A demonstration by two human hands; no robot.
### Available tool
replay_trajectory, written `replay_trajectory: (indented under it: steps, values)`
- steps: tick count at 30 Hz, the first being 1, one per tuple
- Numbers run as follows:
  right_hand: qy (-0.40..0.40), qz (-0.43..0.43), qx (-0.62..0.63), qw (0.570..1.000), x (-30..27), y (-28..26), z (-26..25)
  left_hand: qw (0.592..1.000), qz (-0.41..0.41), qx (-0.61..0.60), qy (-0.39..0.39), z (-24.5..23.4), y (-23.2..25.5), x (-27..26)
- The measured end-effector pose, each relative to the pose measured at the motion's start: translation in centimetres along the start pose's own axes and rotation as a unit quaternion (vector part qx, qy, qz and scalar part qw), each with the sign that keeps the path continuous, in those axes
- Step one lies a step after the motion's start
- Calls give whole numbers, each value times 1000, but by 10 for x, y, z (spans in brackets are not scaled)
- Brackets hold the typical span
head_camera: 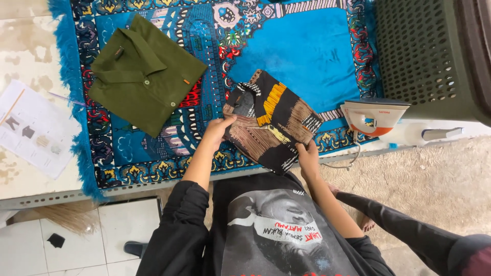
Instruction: The person folds a green shirt and a patterned shirt on a table, then retrieves a colorful patterned cloth from a laundry basket. They spray the cloth with water and iron it on the table using an electric iron.
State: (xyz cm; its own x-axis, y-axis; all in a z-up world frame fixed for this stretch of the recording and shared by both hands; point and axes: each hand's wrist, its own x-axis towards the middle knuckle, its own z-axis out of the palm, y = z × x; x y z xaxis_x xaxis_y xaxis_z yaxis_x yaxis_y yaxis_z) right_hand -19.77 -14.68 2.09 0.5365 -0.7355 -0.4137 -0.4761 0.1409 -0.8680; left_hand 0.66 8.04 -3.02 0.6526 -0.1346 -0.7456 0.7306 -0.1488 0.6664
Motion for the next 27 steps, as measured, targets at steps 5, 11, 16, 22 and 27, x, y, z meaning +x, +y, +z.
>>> replay_trajectory:
  steps: [5, 11, 16, 22, 27]
  values:
    - [-39, 151, 292, 943, 12, -6, -1, 989, -82, -100, -76, 15, 24, -16]
    - [-84, 246, 365, 894, 6, -29, -16, 972, -129, -170, -94, 16, 29, -43]
    - [-125, 204, 371, 897, -14, -61, -19, 970, -117, -184, -110, -11, -6, -37]
    - [-186, 139, 335, 913, -16, -40, -12, 954, -41, -252, -156, -51, -55, -23]
    - [-249, 85, 308, 914, -45, -83, 19, 914, 37, -365, -171, -87, -64, -38]
